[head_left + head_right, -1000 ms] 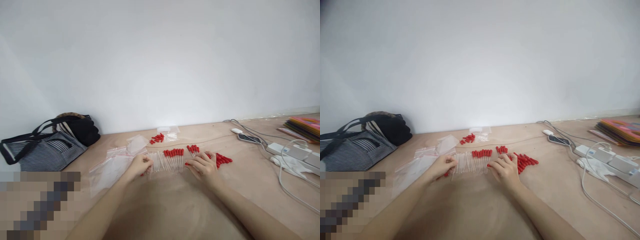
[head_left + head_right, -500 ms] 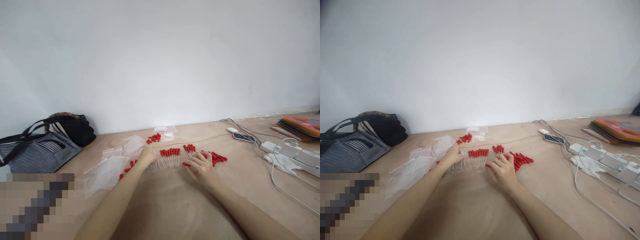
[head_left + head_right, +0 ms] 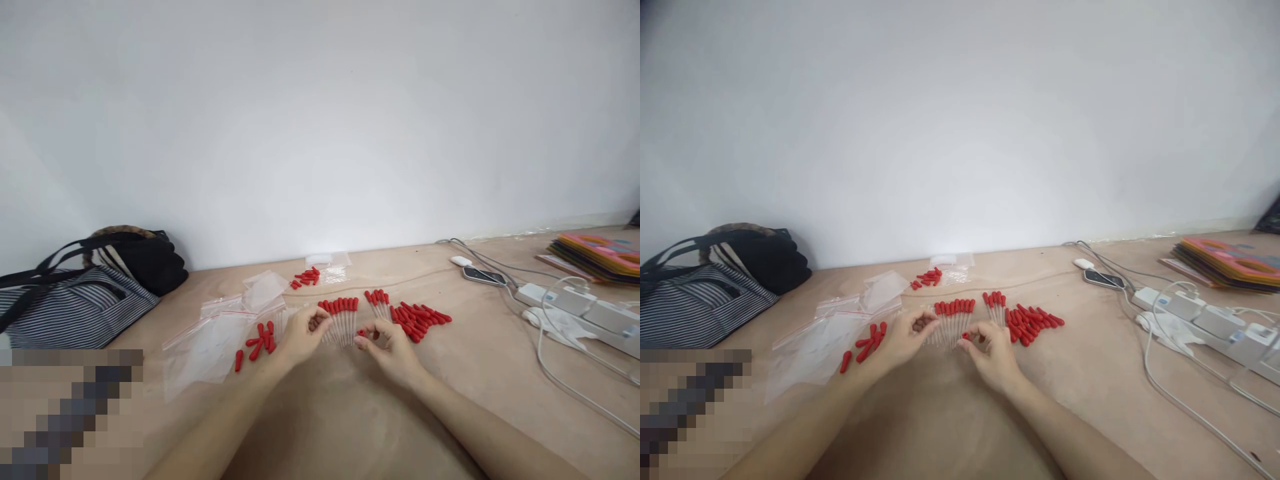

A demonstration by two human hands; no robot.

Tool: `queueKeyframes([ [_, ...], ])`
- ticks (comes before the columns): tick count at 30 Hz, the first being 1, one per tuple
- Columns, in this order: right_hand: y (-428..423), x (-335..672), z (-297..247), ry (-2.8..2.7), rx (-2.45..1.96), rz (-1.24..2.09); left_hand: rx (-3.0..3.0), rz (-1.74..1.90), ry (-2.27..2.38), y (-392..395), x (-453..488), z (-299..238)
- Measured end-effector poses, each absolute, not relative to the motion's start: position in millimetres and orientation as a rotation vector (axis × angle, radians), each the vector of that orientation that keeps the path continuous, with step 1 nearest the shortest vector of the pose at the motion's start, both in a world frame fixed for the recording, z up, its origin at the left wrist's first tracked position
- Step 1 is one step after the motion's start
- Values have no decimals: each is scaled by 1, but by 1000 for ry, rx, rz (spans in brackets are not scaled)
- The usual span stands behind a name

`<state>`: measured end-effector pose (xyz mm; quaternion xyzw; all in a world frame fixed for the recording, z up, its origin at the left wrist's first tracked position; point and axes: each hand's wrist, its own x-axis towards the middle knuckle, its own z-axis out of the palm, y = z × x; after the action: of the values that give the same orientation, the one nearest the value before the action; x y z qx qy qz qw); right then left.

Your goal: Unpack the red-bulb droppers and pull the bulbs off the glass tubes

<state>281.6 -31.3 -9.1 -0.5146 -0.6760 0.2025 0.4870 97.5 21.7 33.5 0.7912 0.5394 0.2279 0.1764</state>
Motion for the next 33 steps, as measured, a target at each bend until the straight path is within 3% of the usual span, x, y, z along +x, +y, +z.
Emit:
queueKeyframes([
  [4,-33,267,-11,-1325,-1082,1019,2091,883,1057,-14,101,21],
  [8,-39,255,-16,-1254,-1006,1222,2119,878,1042,-36,101,15],
  [13,-45,262,-13,-1477,-1173,853,2337,781,1443,-28,55,23],
  [18,-37,287,-12,-1495,-1271,645,2129,595,2118,12,-18,32],
  [22,-31,309,-23,-1550,-1331,482,2179,390,2111,31,-39,34],
  [25,-30,322,-26,-1631,-1353,390,2226,487,2111,36,-30,37],
  [29,-31,332,-18,-1906,-1411,267,2367,701,1931,36,14,40],
  [33,-32,338,-11,-2053,-1471,190,2472,632,1614,29,90,30],
])
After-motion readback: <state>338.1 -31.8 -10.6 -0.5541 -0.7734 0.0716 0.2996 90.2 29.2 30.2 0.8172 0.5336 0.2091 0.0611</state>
